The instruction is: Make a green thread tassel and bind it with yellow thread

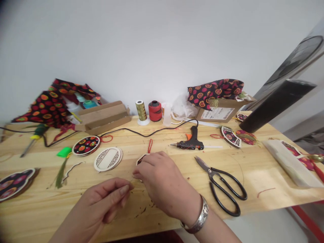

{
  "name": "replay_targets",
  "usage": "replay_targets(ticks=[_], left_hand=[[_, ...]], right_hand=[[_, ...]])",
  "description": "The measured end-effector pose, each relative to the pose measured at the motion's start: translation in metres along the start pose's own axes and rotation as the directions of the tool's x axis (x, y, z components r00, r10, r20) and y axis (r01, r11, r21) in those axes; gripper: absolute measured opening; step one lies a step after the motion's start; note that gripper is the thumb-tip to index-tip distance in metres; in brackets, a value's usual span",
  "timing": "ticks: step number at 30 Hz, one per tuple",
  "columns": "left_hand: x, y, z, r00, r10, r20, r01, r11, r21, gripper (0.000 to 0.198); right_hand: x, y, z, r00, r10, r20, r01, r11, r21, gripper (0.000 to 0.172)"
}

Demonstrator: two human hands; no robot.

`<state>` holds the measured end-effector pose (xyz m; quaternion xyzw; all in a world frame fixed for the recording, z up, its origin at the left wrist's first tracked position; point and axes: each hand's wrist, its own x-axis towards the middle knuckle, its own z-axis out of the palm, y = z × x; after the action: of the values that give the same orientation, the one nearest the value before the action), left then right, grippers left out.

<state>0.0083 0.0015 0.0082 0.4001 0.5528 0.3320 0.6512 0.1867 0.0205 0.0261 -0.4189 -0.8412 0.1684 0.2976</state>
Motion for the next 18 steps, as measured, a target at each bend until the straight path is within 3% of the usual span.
replay_targets(ticks=[5,10,12,14,16,18], left_hand=[[-0.003,0.001,0.001,0.999,-0.023,-0.048,0.017,0.993,-0.117,0.021],[-0.001,-0.004,-0.006,0.998,-0.033,-0.045,0.025,0.982,-0.186,0.022],[0.001,-0.006,-0.01,0.998,-0.025,-0.052,0.014,0.98,-0.199,0.021],[0.002,-0.007,-0.013,0.998,-0.017,-0.056,0.005,0.979,-0.206,0.02],[0.003,-0.006,-0.014,0.998,-0.014,-0.064,0.0,0.978,-0.21,0.019],[0.005,-0.006,-0.014,0.997,-0.014,-0.076,-0.002,0.978,-0.209,0.019]], right_hand=[[0.002,0.006,0.005,0.99,0.015,-0.143,-0.01,0.999,0.038,0.011],[-0.014,0.018,-0.007,0.923,0.153,-0.354,-0.199,0.975,-0.098,0.014],[-0.034,0.027,-0.019,0.913,0.241,-0.329,-0.33,0.911,-0.248,0.019],[-0.062,0.038,-0.031,0.889,0.381,-0.254,-0.456,0.787,-0.415,0.027],[-0.095,0.051,-0.041,0.826,0.517,-0.224,-0.549,0.652,-0.523,0.032],[-0.127,0.064,-0.048,0.777,0.605,-0.173,-0.581,0.585,-0.566,0.033]])
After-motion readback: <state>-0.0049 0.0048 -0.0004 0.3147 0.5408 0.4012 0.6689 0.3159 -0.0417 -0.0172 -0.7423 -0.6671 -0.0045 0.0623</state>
